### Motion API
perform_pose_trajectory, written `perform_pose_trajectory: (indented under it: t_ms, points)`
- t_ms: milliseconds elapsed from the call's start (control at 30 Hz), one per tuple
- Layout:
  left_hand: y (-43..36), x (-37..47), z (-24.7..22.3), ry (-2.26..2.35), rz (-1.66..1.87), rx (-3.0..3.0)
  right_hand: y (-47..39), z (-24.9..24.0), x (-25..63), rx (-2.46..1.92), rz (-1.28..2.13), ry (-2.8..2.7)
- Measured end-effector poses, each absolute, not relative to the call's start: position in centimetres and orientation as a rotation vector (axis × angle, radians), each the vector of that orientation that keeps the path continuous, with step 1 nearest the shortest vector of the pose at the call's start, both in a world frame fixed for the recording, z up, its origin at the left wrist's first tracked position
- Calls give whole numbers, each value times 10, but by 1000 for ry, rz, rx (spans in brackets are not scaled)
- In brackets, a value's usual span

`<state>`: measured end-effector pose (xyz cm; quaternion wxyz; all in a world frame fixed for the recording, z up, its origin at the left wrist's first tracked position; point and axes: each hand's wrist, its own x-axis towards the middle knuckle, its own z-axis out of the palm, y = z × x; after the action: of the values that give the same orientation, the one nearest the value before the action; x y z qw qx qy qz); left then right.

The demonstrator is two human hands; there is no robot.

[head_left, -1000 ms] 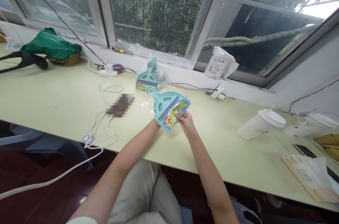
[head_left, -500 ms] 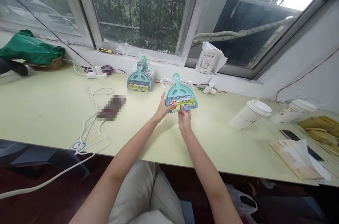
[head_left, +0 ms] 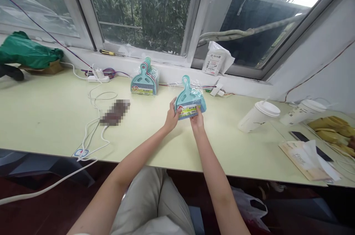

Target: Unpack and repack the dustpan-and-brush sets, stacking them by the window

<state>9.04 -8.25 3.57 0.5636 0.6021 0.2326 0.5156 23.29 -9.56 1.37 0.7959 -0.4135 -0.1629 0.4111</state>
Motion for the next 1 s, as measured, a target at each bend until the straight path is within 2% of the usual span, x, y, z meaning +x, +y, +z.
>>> perform_pose_trajectory:
  t_ms: [300,533,700,867,1000]
  points:
    - [-88,90,32,589,1268,1388,-87,0,247,-974,878,-513]
    - [-88,89,32,610,1262,1412,-96,17,238,-900,969,-437]
    - [-79,81,39,608,1352,1376,-102,23,224,-874,1098,-616]
    - [-81,88,34,507,1097,1435,-99,15,238,-906,945,-501]
    - [-79,96,36,448,878,1209,-100,17,244,-847,838,-471]
